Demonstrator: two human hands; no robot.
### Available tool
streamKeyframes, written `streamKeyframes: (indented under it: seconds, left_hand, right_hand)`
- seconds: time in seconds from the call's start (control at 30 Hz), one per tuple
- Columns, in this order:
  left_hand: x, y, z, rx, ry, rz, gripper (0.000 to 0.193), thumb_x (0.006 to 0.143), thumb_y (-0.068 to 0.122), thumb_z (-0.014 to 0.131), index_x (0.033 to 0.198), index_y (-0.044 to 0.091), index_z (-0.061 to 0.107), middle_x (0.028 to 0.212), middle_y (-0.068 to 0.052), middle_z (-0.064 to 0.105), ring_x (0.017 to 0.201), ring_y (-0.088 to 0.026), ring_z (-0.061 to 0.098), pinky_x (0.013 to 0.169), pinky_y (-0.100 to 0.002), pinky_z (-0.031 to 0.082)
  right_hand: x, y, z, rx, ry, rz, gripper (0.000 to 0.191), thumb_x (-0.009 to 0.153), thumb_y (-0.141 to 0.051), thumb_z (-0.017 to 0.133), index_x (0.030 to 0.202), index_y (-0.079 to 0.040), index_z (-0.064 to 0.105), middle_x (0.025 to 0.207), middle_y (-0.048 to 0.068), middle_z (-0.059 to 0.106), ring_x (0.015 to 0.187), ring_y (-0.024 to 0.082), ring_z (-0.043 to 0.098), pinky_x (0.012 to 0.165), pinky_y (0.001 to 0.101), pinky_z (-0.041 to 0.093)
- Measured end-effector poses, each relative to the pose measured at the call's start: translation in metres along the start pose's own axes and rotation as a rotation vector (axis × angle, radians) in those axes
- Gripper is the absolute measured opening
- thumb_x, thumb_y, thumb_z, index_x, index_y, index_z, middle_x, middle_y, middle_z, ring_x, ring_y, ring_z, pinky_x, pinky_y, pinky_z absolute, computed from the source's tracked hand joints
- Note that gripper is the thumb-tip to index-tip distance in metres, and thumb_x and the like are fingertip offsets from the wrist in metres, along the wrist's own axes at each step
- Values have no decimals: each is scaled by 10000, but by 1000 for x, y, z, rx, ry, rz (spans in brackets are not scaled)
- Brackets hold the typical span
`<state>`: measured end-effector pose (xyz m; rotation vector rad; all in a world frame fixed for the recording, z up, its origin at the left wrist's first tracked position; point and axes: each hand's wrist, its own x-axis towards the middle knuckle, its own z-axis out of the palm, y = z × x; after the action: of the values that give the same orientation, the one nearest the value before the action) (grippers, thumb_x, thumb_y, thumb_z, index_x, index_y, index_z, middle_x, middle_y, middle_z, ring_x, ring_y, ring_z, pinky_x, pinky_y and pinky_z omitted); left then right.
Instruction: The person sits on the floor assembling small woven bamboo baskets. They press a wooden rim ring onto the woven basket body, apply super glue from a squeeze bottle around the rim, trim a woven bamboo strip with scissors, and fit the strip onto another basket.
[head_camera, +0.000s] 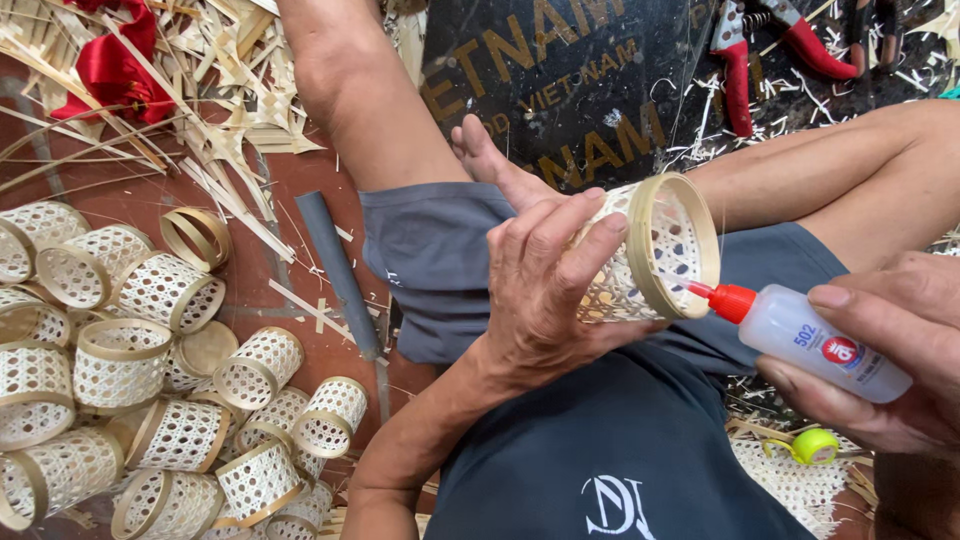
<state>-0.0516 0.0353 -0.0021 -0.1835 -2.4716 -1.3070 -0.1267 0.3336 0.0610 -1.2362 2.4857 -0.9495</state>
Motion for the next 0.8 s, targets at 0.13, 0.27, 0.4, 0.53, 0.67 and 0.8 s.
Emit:
streamKeyframes:
  seconds: [0.13,0.27,0.4,0.53,0.67,0.8]
  left_hand:
    - [-4,7,3,156,37,-35,939,843,415,973,1538,157,396,1516,-109,486,1334,-266,506,1070,-424,390]
    - [-7,13,4,267,60,-52,903,880,455,957,1533,152,412,1506,-120,480,1371,-284,496,1070,-428,368]
    - [-8,13,3,284,39,-51,895,890,464,948,1535,145,417,1515,-125,478,1376,-285,489,1077,-428,360]
    - [-9,11,4,283,43,-40,908,881,469,960,1530,139,417,1510,-130,477,1351,-271,488,1065,-421,360]
    - [-11,10,5,273,45,-41,928,847,443,980,1517,136,415,1502,-134,480,1342,-277,498,1059,-428,372]
    - [-8,0,1,10,-16,-73,1019,792,404,990,1546,110,370,1547,-141,482,1384,-302,515,1162,-426,400]
  right_hand:
    - [-3,-12,5,-115,-1,53,649,684,-205,926,1182,30,583,888,193,696,632,260,604,588,394,467]
    - [7,-27,9,-154,46,-26,675,734,-213,898,1246,33,534,895,190,678,666,284,614,576,373,470]
    - [31,-44,7,-151,10,-23,736,709,-238,901,1252,58,501,817,166,667,628,291,608,553,390,450]
    - [40,-55,1,-97,3,7,673,719,-175,910,1239,7,523,822,134,671,643,252,626,583,386,466]
    - [32,-49,2,-136,8,-26,660,709,-217,904,1218,-6,540,797,132,675,609,267,621,552,406,468]
    - [32,-29,8,-32,44,-13,571,771,-146,836,1242,4,551,907,138,679,733,247,644,670,372,500]
